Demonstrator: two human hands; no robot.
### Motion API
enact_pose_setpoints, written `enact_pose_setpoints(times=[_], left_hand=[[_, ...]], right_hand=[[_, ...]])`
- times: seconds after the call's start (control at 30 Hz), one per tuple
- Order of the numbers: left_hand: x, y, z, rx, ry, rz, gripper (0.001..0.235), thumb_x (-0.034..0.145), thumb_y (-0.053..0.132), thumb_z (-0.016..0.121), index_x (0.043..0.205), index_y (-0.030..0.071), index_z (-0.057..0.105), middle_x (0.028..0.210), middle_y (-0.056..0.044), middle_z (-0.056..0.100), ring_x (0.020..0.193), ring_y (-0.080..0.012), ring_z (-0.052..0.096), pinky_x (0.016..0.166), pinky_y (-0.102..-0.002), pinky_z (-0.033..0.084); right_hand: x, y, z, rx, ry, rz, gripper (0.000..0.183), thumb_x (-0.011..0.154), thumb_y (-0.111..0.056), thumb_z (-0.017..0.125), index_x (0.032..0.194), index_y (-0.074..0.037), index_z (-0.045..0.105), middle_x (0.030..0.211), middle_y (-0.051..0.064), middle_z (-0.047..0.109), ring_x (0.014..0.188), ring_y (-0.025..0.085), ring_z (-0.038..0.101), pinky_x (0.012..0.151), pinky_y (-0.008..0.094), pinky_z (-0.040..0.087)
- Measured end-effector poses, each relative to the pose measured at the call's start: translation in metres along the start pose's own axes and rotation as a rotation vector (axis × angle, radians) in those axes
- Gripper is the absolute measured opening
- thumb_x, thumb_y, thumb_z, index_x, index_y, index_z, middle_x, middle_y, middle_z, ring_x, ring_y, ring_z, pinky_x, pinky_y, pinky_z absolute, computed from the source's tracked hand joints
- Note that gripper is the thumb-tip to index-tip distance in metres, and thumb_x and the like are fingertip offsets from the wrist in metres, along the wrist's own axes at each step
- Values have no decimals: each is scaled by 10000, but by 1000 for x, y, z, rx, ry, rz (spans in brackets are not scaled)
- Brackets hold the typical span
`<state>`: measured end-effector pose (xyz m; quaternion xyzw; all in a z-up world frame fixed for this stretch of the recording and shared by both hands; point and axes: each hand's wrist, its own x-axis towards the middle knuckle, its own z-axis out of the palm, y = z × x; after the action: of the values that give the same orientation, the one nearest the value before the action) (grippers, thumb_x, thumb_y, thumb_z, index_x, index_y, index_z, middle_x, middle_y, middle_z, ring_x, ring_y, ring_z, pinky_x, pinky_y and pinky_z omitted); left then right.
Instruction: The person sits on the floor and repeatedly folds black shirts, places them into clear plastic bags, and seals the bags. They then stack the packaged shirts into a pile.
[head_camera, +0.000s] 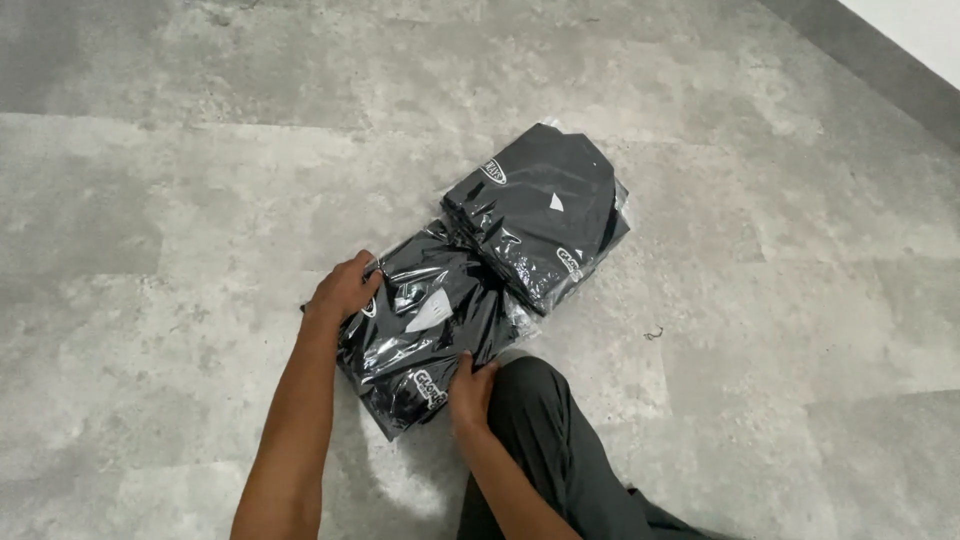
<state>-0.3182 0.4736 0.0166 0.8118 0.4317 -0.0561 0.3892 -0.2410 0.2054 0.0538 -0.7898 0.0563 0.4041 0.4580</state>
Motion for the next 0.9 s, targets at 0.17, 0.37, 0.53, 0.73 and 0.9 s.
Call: enact_pose_setpoints(times=[0.17,0.37,0.53,0.73,0.9], left_hand=[[6,-4,11,-4,52,14,416,1077,412,469,1362,128,574,1212,-230,698,1137,-398,682,902,-518,572],[27,-38,43,145,99,2,527,1088,518,450,1432,137,570,1322,-206,621,1282,-422,572,1028,-593,500],[12,-21,40,227,102,-59,613,1112,584,318,1514,166,516,1425,-177,578,1358,-401,520,1086,-664,407],[-19,21,37,65,349,10,530,1098,334,461,1598,163,408,1562,-180,449,1493,-399,362,1191,-706,195],[-33,73,41,7,426,209,540,1055,268,517,1567,113,445,1577,-217,398,1518,-452,276,1193,-696,221]], right_hand=[[71,63,23,-21,86,-43,836,1126,-435,396,1655,83,8,1729,315,50,1620,398,81,1334,537,43],[107,98,34,-34,140,-92,735,1154,-363,354,1659,33,-4,1727,297,91,1611,385,131,1332,543,73],[62,44,21,23,122,-130,712,1141,-280,372,1643,30,-26,1711,319,109,1597,412,162,1324,572,96],[-12,-42,-11,-47,-7,-267,1055,1041,-258,556,1608,12,-291,1687,302,-261,1591,447,-153,1303,595,-55],[-18,-74,-55,-18,-157,-439,990,1053,-173,528,1627,-3,-260,1685,292,-285,1569,492,-159,1290,656,34]])
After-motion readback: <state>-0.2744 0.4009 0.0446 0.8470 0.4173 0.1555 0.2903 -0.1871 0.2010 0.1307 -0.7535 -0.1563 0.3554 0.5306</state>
